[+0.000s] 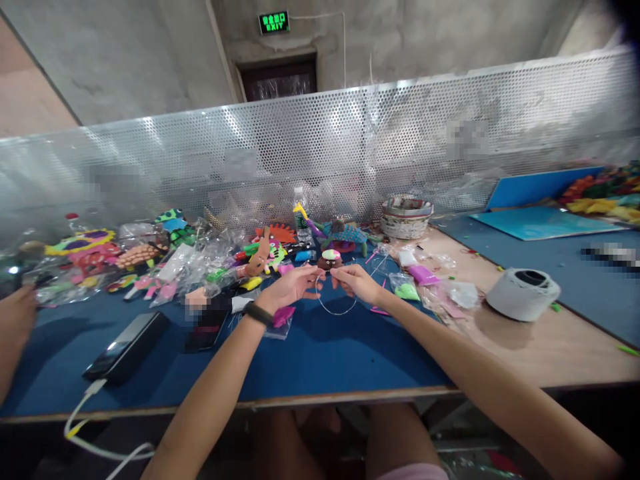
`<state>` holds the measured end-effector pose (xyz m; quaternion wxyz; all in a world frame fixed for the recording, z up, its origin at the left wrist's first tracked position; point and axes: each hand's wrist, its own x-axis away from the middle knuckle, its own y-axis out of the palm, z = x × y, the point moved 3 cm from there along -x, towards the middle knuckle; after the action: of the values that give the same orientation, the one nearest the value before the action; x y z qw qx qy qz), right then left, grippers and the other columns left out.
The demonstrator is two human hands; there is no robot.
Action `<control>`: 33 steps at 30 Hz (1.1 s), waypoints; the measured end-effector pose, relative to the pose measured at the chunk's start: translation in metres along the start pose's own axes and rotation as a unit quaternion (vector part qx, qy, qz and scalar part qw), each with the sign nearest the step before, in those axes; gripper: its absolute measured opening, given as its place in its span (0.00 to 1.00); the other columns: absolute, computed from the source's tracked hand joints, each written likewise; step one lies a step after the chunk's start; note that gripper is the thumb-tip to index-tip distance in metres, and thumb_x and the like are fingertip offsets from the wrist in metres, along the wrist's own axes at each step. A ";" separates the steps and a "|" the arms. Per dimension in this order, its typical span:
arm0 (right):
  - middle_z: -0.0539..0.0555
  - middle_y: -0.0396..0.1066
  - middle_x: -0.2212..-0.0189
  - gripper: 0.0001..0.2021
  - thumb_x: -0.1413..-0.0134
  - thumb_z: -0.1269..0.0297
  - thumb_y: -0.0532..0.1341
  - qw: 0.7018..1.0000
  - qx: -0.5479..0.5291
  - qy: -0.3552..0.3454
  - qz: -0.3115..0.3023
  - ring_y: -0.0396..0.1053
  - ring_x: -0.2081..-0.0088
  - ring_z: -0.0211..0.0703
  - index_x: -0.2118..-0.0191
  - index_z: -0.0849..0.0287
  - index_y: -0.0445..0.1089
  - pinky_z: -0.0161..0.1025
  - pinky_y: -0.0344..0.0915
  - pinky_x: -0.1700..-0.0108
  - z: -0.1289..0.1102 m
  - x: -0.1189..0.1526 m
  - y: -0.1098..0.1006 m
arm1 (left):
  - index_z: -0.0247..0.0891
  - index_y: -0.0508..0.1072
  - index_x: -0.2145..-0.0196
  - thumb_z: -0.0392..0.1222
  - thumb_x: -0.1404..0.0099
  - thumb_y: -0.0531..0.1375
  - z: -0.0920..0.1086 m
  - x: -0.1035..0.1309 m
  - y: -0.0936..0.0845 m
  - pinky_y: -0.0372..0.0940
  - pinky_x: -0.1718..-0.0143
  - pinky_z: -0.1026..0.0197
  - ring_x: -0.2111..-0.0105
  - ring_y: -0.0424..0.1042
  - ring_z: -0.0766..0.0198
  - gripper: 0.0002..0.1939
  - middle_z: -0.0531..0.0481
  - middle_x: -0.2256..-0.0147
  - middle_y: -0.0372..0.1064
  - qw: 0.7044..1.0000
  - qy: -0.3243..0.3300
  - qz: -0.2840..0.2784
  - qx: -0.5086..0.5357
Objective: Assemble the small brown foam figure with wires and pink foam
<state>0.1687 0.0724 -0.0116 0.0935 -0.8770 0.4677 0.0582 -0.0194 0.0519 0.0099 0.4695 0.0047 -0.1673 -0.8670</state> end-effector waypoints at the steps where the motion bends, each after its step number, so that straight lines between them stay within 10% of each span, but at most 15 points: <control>1: 0.42 0.48 0.86 0.25 0.41 0.41 0.59 1.000 0.001 -0.002 0.000 0.47 0.84 0.31 0.74 0.61 0.70 0.34 0.47 0.81 0.000 0.000 0.000 | 0.36 0.75 0.58 0.49 0.35 0.63 -0.001 0.000 0.001 0.71 0.62 0.61 0.65 0.72 0.66 0.13 0.46 0.61 0.72 1.000 0.000 -0.004 0.005; 15: 0.45 0.54 0.84 0.26 0.35 0.45 0.53 0.981 0.182 -0.068 0.003 0.52 0.79 0.33 0.74 0.61 0.71 0.34 0.48 0.75 -0.005 0.002 0.002 | 0.35 0.75 0.62 0.51 0.39 0.67 0.001 0.000 -0.001 0.71 0.61 0.59 0.67 0.72 0.66 0.16 0.50 0.66 0.70 0.972 0.042 0.060 -0.222; 18: 0.47 0.58 0.83 0.26 0.34 0.47 0.52 0.968 0.241 -0.073 0.015 0.54 0.78 0.34 0.75 0.61 0.72 0.35 0.50 0.72 -0.002 -0.001 0.005 | 0.35 0.74 0.67 0.46 0.35 0.62 0.002 -0.003 0.003 0.70 0.61 0.57 0.68 0.73 0.62 0.11 0.48 0.70 0.71 0.910 0.092 0.135 -0.381; 22: 0.48 0.63 0.81 0.26 0.34 0.49 0.52 0.961 0.266 -0.068 0.033 0.59 0.76 0.35 0.75 0.62 0.72 0.35 0.53 0.69 0.003 -0.006 0.008 | 0.38 0.71 0.75 0.36 0.35 0.58 0.007 -0.001 0.024 0.64 0.52 0.53 0.59 0.72 0.54 0.09 0.42 0.66 0.73 0.751 0.206 0.223 -0.587; 25: 0.49 0.63 0.81 0.26 0.34 0.49 0.52 0.963 0.260 -0.068 0.040 0.59 0.76 0.35 0.76 0.62 0.72 0.35 0.53 0.70 0.003 -0.006 0.009 | 0.38 0.71 0.73 0.34 0.38 0.58 0.010 0.003 0.034 0.63 0.53 0.55 0.57 0.71 0.53 0.06 0.39 0.64 0.73 0.710 0.198 0.268 -0.621; 28: 0.47 0.59 0.83 0.26 0.35 0.46 0.53 0.980 0.194 -0.040 0.004 0.56 0.79 0.34 0.74 0.62 0.71 0.34 0.51 0.74 0.002 -0.004 0.010 | 0.37 0.72 0.70 0.37 0.37 0.59 0.014 0.006 0.033 0.66 0.58 0.56 0.61 0.73 0.54 0.04 0.41 0.65 0.73 0.754 0.184 0.246 -0.581; 33: 0.43 0.51 0.87 0.24 0.39 0.44 0.58 0.998 0.009 0.030 -0.046 0.48 0.84 0.32 0.75 0.60 0.68 0.33 0.49 0.81 0.002 0.001 0.011 | 0.35 0.74 0.56 0.51 0.33 0.58 0.012 0.006 0.015 0.69 0.68 0.61 0.67 0.74 0.61 0.17 0.43 0.60 0.74 0.931 0.068 0.025 -0.358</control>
<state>0.1604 0.0660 -0.0147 0.0896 -0.8981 0.4299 0.0233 -0.0124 0.0428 0.0267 0.4720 -0.1094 0.1868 -0.8546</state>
